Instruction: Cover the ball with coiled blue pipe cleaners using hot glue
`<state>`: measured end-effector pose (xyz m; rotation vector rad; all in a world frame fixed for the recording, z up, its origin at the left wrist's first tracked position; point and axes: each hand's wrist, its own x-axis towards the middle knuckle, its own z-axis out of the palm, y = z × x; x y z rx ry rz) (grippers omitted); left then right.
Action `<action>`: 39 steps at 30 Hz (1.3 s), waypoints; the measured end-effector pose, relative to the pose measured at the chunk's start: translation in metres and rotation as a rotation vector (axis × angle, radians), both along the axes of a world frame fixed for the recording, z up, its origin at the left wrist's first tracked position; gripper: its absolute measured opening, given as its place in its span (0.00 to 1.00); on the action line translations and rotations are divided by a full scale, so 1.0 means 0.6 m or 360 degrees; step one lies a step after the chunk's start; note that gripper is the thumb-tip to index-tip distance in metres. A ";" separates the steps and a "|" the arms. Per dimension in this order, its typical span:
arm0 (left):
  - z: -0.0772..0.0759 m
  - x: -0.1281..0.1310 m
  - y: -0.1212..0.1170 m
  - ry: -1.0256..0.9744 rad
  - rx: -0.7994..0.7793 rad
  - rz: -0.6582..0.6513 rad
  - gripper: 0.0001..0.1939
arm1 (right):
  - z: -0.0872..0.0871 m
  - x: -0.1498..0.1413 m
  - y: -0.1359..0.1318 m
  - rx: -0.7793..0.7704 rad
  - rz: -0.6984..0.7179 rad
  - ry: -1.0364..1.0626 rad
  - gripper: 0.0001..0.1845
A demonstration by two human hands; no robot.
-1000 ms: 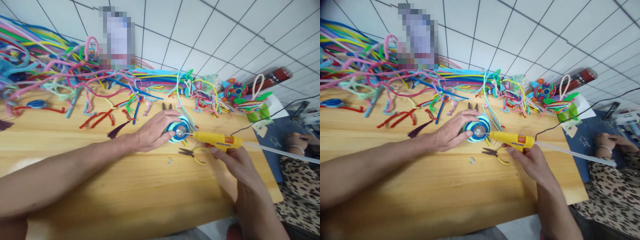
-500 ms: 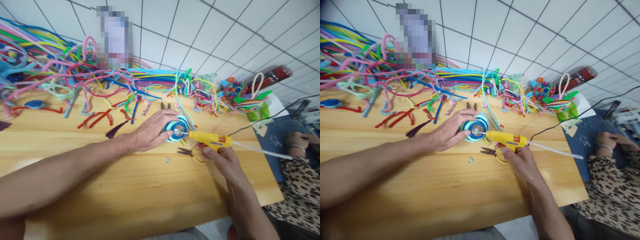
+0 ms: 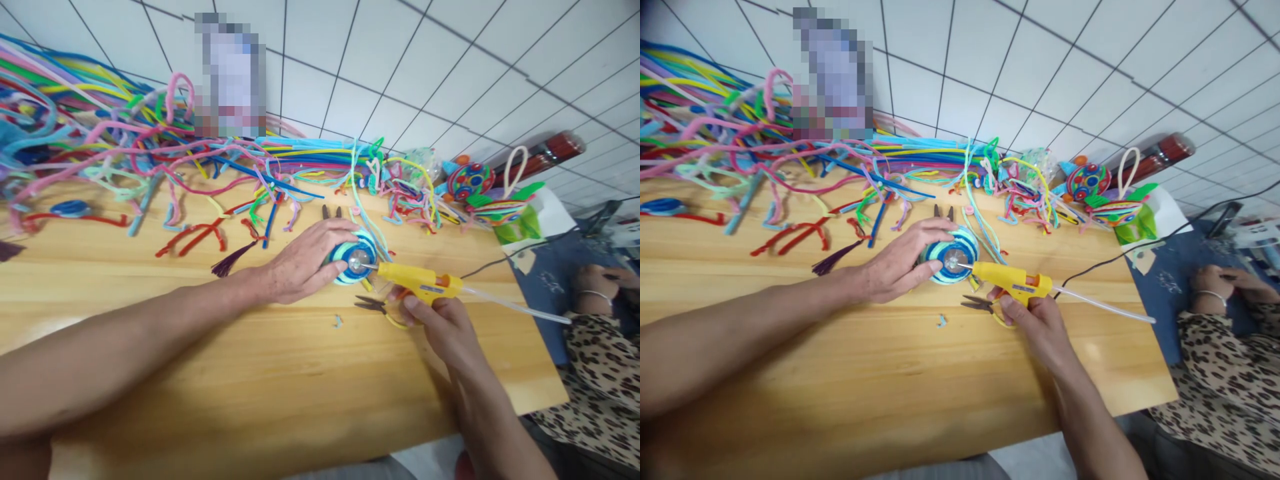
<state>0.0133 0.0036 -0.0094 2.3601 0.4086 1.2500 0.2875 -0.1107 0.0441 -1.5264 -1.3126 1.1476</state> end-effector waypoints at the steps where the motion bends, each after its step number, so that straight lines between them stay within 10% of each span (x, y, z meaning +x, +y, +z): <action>1: 0.000 0.000 0.000 0.0001 0.0000 -0.0004 0.19 | 0.000 0.000 -0.001 0.0003 0.0004 0.0000 0.20; 39: -0.003 0.001 0.002 -0.0005 -0.0012 -0.0006 0.20 | -0.010 0.000 -0.006 -0.0116 0.0028 0.0273 0.18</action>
